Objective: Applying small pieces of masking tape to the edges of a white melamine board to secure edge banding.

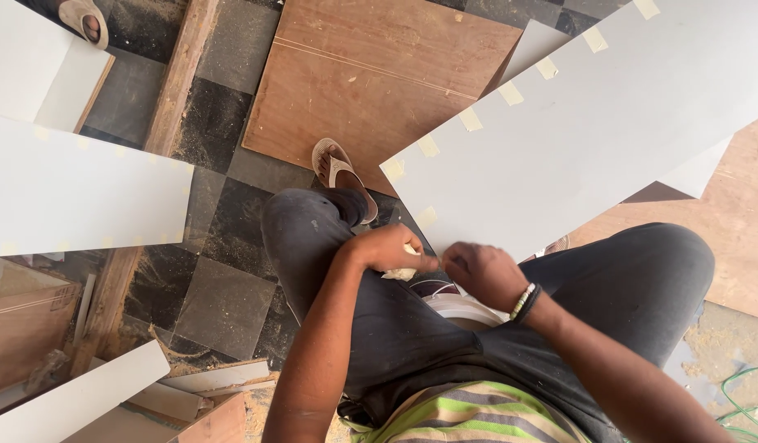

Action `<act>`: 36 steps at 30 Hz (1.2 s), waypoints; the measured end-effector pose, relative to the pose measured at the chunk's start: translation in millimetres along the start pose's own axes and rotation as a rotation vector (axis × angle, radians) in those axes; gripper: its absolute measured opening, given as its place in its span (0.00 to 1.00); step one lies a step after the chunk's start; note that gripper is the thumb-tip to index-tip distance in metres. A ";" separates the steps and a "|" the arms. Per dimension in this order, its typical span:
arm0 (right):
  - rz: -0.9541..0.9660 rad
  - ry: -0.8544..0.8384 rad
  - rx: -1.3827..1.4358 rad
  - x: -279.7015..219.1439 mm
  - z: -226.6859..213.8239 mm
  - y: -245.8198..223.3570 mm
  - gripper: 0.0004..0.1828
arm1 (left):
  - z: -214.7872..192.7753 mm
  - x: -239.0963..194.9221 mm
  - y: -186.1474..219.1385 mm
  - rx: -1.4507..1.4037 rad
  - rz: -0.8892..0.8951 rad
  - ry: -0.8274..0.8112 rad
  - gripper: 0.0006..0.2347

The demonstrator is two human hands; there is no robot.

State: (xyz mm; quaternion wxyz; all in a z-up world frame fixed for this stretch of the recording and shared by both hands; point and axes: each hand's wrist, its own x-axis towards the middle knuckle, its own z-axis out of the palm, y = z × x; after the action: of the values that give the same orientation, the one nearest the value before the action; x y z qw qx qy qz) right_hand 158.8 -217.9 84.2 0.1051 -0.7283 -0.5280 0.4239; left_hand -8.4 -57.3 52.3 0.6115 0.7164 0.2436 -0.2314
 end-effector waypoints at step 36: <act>-0.046 0.208 -0.352 38.5 -14.8 -43.0 0.36 | -22.3 41.2 -73.1 -0.256 -0.018 1.237 0.14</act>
State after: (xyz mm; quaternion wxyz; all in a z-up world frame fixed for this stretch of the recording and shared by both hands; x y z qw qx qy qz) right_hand 143.6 -162.4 99.7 0.0398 -0.7632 -0.5965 0.2450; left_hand -21.9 -22.8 -26.2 0.4365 0.6367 0.5838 0.2515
